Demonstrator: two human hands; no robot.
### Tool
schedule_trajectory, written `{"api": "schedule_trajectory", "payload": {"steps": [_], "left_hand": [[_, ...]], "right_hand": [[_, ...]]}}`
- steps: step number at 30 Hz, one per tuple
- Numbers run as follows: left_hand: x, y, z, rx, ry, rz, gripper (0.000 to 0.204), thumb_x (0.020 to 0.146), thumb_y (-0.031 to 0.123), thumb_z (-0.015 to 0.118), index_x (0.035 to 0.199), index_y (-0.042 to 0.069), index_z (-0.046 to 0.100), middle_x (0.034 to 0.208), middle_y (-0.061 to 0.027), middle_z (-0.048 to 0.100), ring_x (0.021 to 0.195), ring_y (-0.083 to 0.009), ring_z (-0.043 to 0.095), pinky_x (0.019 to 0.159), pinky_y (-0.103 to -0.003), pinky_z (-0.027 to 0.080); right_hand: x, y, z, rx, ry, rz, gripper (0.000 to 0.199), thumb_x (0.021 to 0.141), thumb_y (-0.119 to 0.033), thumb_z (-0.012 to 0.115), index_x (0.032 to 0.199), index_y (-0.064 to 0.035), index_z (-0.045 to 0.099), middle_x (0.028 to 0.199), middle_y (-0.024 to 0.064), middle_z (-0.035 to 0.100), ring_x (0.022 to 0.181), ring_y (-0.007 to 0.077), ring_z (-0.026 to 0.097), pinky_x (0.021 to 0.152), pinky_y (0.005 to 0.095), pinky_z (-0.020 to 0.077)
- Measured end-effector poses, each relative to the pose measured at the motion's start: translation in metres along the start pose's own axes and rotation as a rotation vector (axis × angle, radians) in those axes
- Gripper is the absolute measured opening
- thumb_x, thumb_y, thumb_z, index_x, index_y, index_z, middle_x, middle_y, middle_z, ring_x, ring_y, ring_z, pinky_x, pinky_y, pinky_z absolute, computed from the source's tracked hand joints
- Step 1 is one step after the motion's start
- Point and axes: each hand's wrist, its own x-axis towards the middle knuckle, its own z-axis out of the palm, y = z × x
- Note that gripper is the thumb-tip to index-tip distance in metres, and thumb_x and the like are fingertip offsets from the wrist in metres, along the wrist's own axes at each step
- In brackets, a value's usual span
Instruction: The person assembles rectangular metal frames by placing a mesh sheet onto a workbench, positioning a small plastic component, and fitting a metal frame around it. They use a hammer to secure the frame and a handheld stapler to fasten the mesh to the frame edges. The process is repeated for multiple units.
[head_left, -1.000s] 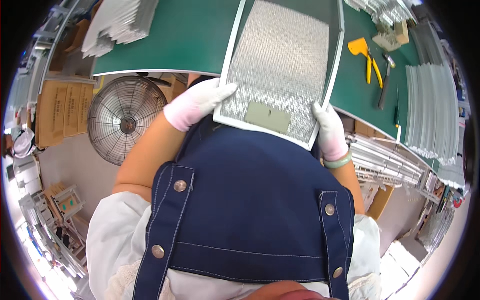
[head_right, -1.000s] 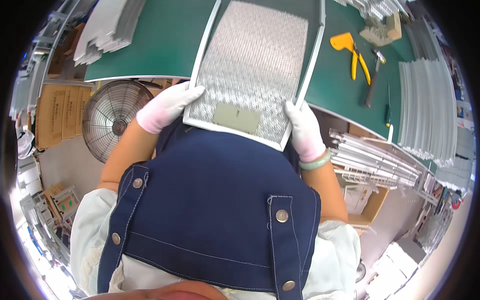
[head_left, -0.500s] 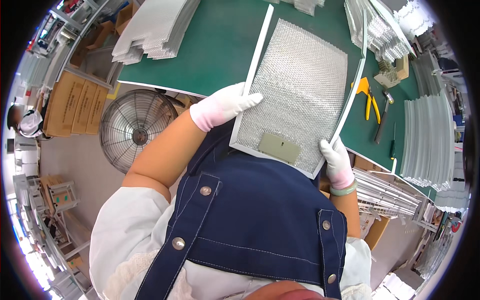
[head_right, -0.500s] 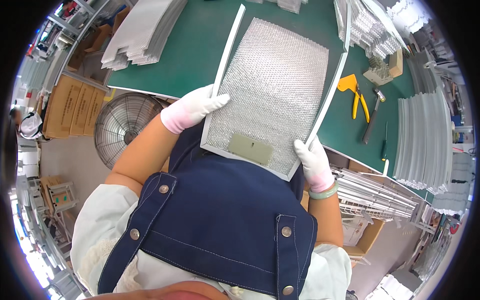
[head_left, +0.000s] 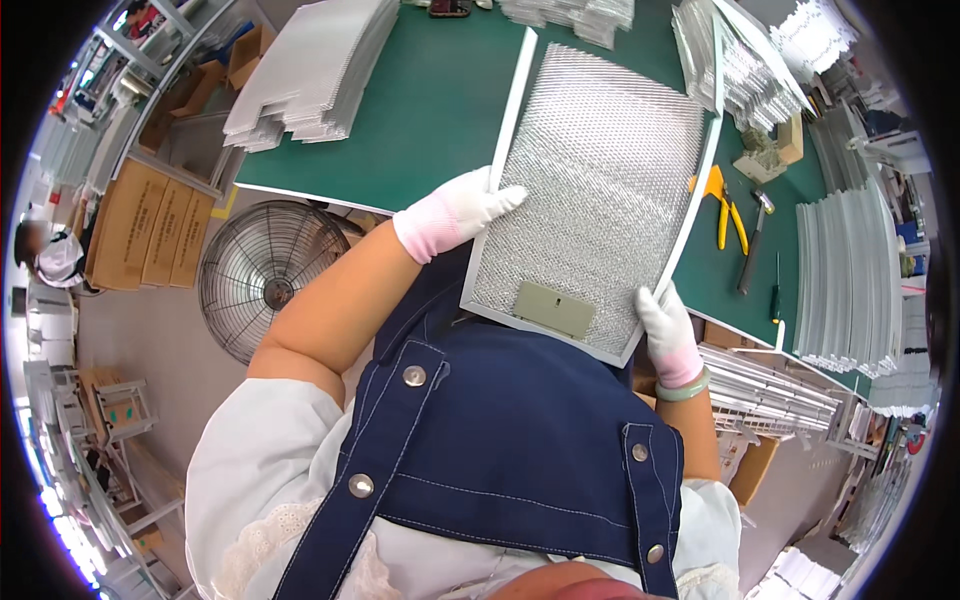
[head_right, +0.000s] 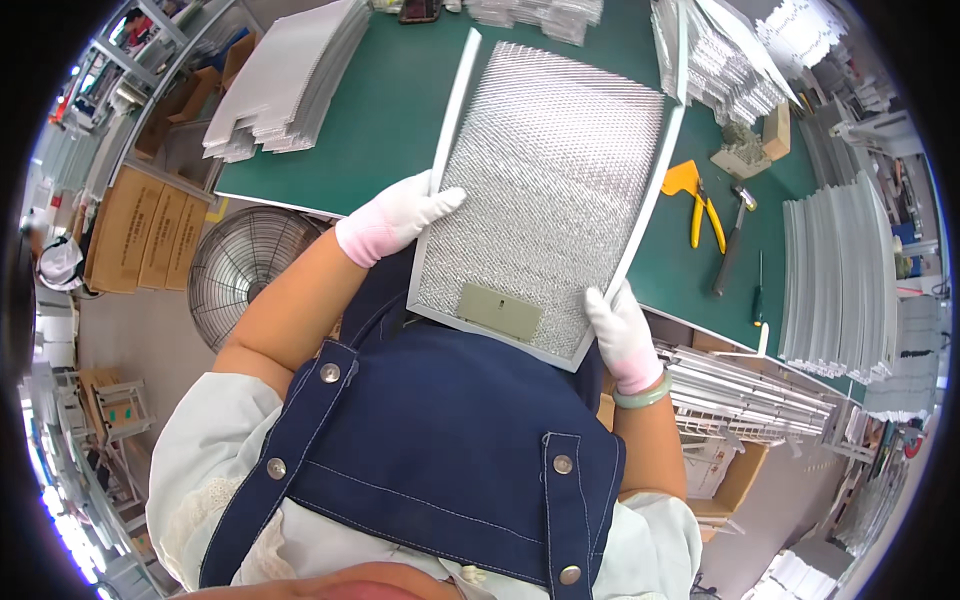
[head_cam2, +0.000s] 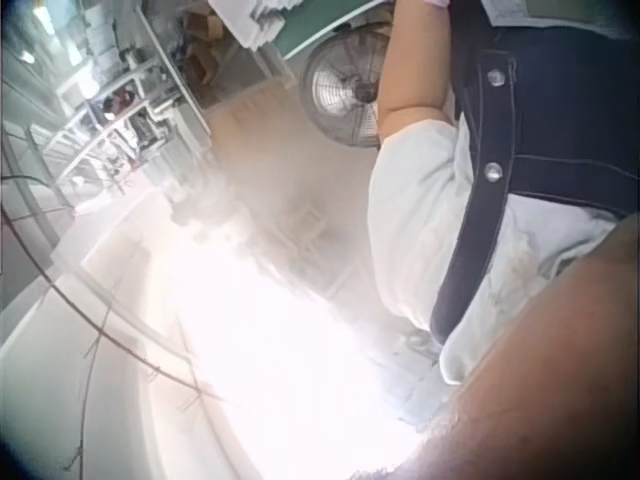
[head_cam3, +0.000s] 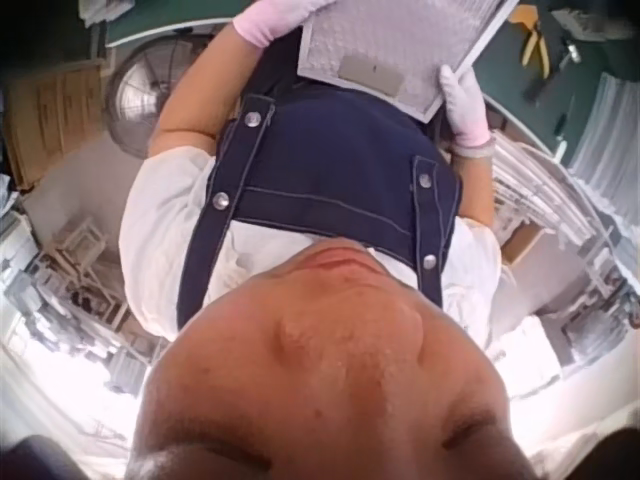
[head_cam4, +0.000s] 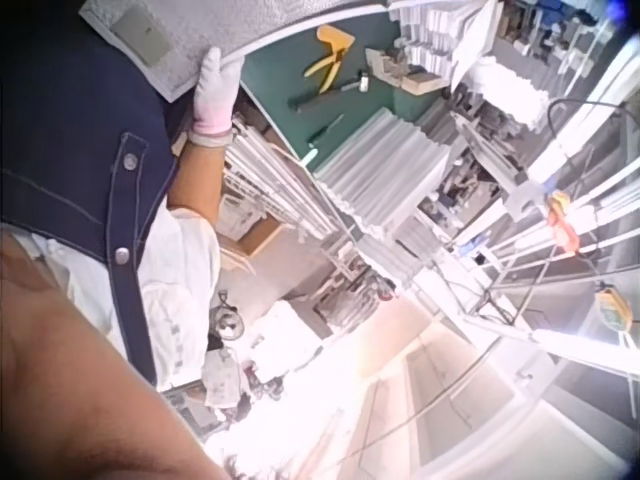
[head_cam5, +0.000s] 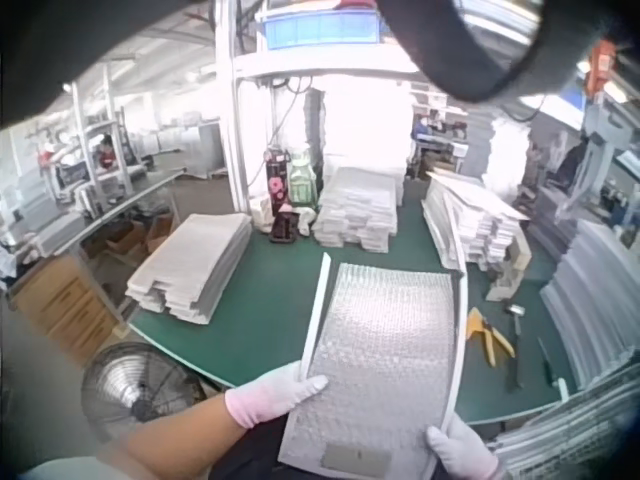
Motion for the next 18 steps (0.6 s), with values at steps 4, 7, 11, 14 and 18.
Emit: {"api": "schedule_trajectory", "payload": {"steps": [4,7,11,14,18], "left_hand": [[-0.007,0.012,0.012,-0.212,-0.024,0.045,0.046,0.103,0.029,0.055,0.136,-0.002,0.049,0.125,-0.0065,0.061,0.112,-0.0141,0.057,0.102,-0.031,0.044],[-0.004,0.017,0.009,-0.238,-0.005,0.067,0.049,0.102,0.028,0.055,0.140,-0.002,0.046,0.127,-0.0069,0.059,0.114,-0.0143,0.055,0.104,-0.032,0.043],[0.004,0.016,-0.003,-0.342,-0.054,0.138,0.051,0.101,0.024,0.056,0.142,-0.003,0.042,0.130,-0.0087,0.057,0.116,-0.0152,0.054,0.105,-0.033,0.043],[0.003,0.024,-0.002,-0.232,0.000,0.152,0.050,0.101,0.021,0.055,0.143,-0.003,0.041,0.132,-0.0112,0.057,0.117,-0.0177,0.056,0.105,-0.034,0.043],[0.016,0.021,-0.012,-0.363,-0.030,0.189,0.050,0.101,0.019,0.054,0.143,-0.003,0.041,0.134,-0.0118,0.056,0.118,-0.0187,0.056,0.107,-0.035,0.042]], "right_hand": [[0.012,-0.018,-0.006,0.081,0.116,-0.051,0.032,0.103,-0.022,0.051,0.125,0.0017,0.052,0.106,0.0020,0.060,0.093,0.0078,0.052,0.087,0.0262,0.0441],[0.010,-0.031,-0.003,0.057,0.067,-0.051,0.034,0.101,-0.019,0.055,0.128,0.0022,0.050,0.106,0.0000,0.060,0.091,0.0072,0.051,0.086,0.0261,0.0443],[0.010,-0.020,-0.025,0.073,-0.008,-0.008,0.041,0.099,-0.018,0.058,0.133,0.0027,0.048,0.116,0.0024,0.060,0.100,0.0095,0.054,0.092,0.0281,0.0439],[0.007,-0.025,-0.018,0.075,-0.039,-0.038,0.049,0.097,-0.017,0.061,0.138,0.0033,0.044,0.130,0.0068,0.058,0.114,0.0142,0.054,0.102,0.0316,0.0406],[0.007,-0.032,-0.018,0.042,-0.064,-0.033,0.051,0.097,-0.018,0.062,0.139,0.0035,0.044,0.132,0.0077,0.057,0.118,0.0153,0.053,0.105,0.0326,0.0394]]}}
